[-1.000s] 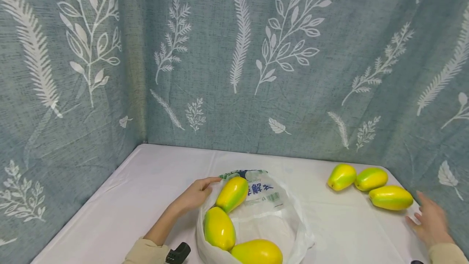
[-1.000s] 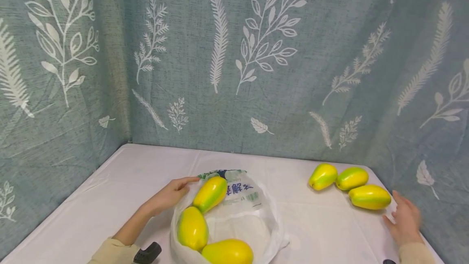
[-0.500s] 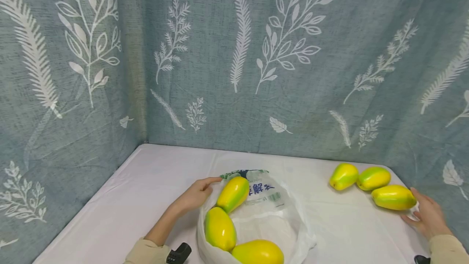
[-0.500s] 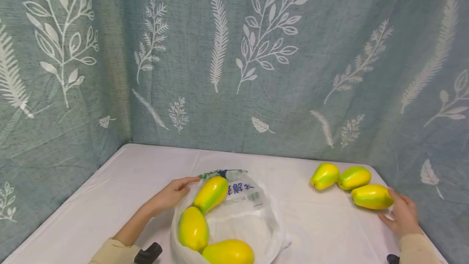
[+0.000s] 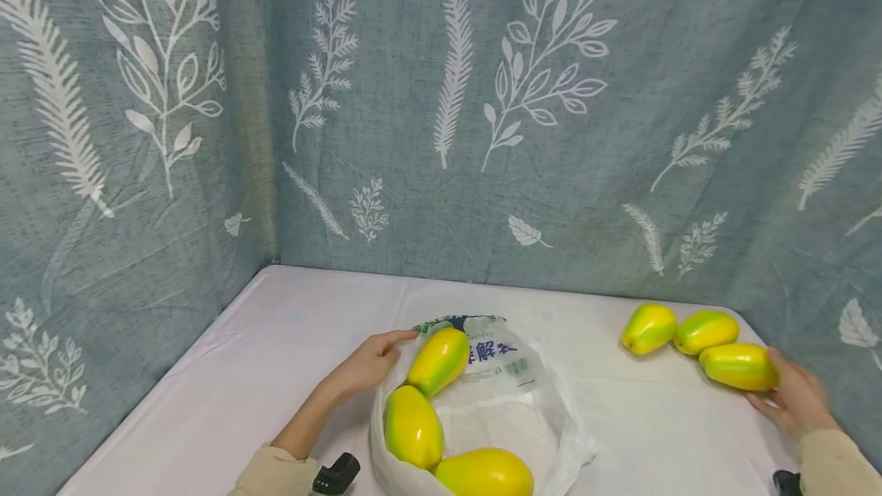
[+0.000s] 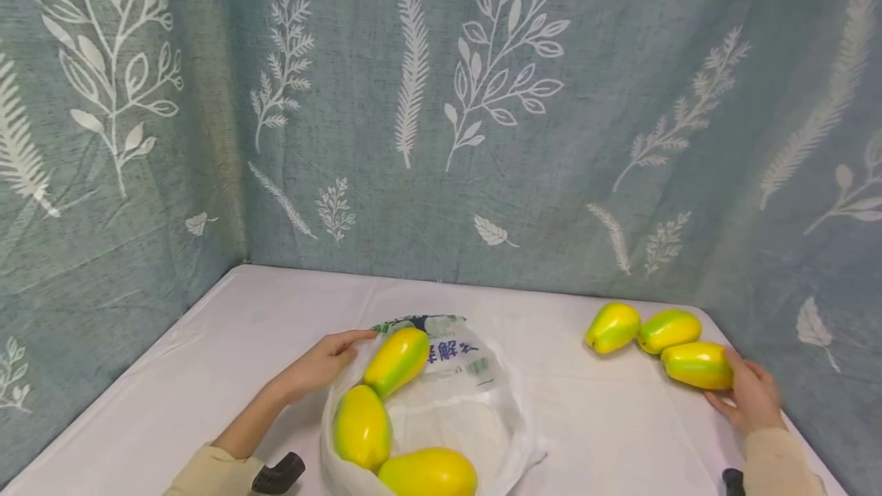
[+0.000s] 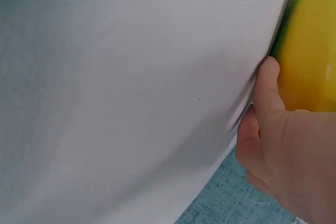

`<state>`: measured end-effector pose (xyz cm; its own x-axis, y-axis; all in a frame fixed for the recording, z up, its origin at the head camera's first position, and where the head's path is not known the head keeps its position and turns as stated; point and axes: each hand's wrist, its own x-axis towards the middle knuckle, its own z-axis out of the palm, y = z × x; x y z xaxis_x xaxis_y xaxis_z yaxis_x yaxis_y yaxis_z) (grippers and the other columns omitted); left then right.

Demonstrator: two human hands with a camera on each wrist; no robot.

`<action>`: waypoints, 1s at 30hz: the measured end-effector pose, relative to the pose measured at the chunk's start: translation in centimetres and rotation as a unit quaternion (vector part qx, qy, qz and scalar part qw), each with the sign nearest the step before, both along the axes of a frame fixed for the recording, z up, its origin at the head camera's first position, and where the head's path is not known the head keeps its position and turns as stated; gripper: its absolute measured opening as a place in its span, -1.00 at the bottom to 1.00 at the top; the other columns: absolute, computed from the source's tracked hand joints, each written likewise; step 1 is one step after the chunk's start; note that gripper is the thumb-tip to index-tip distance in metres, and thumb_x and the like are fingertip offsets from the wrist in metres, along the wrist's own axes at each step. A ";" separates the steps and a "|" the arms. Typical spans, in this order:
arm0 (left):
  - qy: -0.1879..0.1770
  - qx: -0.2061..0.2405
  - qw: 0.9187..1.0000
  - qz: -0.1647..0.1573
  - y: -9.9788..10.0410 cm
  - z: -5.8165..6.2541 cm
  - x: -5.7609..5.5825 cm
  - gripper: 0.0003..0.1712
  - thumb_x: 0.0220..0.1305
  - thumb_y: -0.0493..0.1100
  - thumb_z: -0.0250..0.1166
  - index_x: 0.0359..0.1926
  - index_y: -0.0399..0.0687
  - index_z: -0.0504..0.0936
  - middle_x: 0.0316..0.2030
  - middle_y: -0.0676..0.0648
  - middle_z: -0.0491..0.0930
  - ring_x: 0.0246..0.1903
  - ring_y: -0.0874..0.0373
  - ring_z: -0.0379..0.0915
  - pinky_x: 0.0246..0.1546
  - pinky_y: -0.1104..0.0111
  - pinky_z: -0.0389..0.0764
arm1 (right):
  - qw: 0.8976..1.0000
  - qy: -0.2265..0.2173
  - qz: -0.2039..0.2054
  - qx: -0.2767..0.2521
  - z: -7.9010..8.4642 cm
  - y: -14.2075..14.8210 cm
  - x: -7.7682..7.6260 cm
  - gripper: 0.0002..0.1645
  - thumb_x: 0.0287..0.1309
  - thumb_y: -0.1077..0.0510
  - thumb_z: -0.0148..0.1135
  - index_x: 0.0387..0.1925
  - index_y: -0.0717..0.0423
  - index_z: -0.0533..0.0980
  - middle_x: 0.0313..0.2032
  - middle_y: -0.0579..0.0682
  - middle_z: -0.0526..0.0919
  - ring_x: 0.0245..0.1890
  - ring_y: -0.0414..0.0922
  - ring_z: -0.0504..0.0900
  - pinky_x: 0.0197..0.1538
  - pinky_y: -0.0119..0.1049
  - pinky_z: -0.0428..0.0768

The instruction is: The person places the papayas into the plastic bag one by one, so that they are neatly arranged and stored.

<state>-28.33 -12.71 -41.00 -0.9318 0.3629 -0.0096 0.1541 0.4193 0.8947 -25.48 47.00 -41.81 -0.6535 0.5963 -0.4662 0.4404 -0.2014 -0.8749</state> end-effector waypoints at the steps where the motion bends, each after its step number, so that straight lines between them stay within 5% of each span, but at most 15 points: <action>1: 0.002 0.001 1.000 -0.001 0.0 0.0 0.0 -0.55 0.40 -0.40 -0.11 0.24 -0.24 0.44 0.25 -0.25 0.36 0.30 -0.22 0.13 0.24 -0.12 0.16 | 1.000 -0.002 -0.002 0.003 -0.5 0.7 -0.3 0.10 0.21 -0.38 -0.12 0.49 0.06 -0.35 0.47 0.15 -0.25 0.33 0.17 0.06 -0.17 -0.14 0.65; 7: 0.010 0.000 1.000 0.000 0.2 0.0 -0.1 -0.55 0.39 -0.40 -0.11 0.23 -0.24 0.46 0.24 -0.25 0.37 0.29 -0.21 0.14 0.25 -0.11 0.15 | 1.000 0.003 0.003 0.016 -4.0 5.2 -2.2 0.37 -0.11 -0.52 0.09 0.50 0.03 -0.30 0.41 0.20 -0.12 0.10 0.12 0.28 -0.22 -0.06 0.65; 14: 0.013 -0.005 1.000 0.002 0.1 0.2 -0.1 -0.55 0.40 -0.40 -0.12 0.24 -0.25 0.44 0.24 -0.26 0.37 0.29 -0.21 0.15 0.24 -0.11 0.17 | 0.999 -0.003 0.004 0.033 0.5 0.4 -0.5 0.04 0.26 -0.27 -0.05 0.49 0.16 -0.25 0.33 0.32 -0.01 -0.05 0.06 0.36 -0.33 -0.19 0.67; 19: 0.013 -0.009 1.000 0.006 0.1 0.4 -0.2 -0.55 0.39 -0.40 -0.12 0.24 -0.25 0.45 0.24 -0.27 0.37 0.28 -0.21 0.16 0.24 -0.11 0.18 | 0.998 0.011 0.053 0.039 1.4 -0.2 0.5 0.00 0.32 -0.23 -0.12 0.47 0.23 -0.29 0.29 0.38 -0.05 -0.08 0.08 0.37 -0.18 -0.18 0.65; 22: 0.011 -0.011 1.000 0.004 0.2 0.3 -0.2 -0.55 0.39 -0.40 -0.12 0.24 -0.24 0.45 0.24 -0.26 0.37 0.28 -0.21 0.15 0.23 -0.11 0.18 | 0.998 0.017 0.059 0.029 0.9 0.3 1.0 0.03 0.30 -0.26 -0.11 0.48 0.18 -0.30 0.39 0.28 -0.16 0.12 0.16 0.26 -0.15 -0.19 0.64; 25: 0.007 -0.012 1.000 0.002 0.3 0.2 -0.3 -0.55 0.40 -0.40 -0.12 0.24 -0.23 0.45 0.24 -0.25 0.36 0.29 -0.22 0.14 0.24 -0.11 0.18 | 0.999 0.024 0.042 -0.010 0.6 0.7 1.3 0.11 0.20 -0.30 0.02 0.49 0.05 -0.31 0.33 0.08 0.02 0.26 0.07 0.11 -0.10 -0.23 0.62; 30: 0.009 -0.013 1.000 0.002 0.2 0.2 -0.2 -0.55 0.40 -0.41 -0.12 0.23 -0.24 0.45 0.24 -0.25 0.37 0.28 -0.21 0.15 0.24 -0.10 0.17 | 0.991 0.060 0.003 -0.120 1.4 0.6 1.2 0.17 -0.04 -0.24 0.32 0.45 -0.32 -0.20 0.04 -0.28 0.17 0.13 -0.23 0.21 -0.10 -0.29 0.61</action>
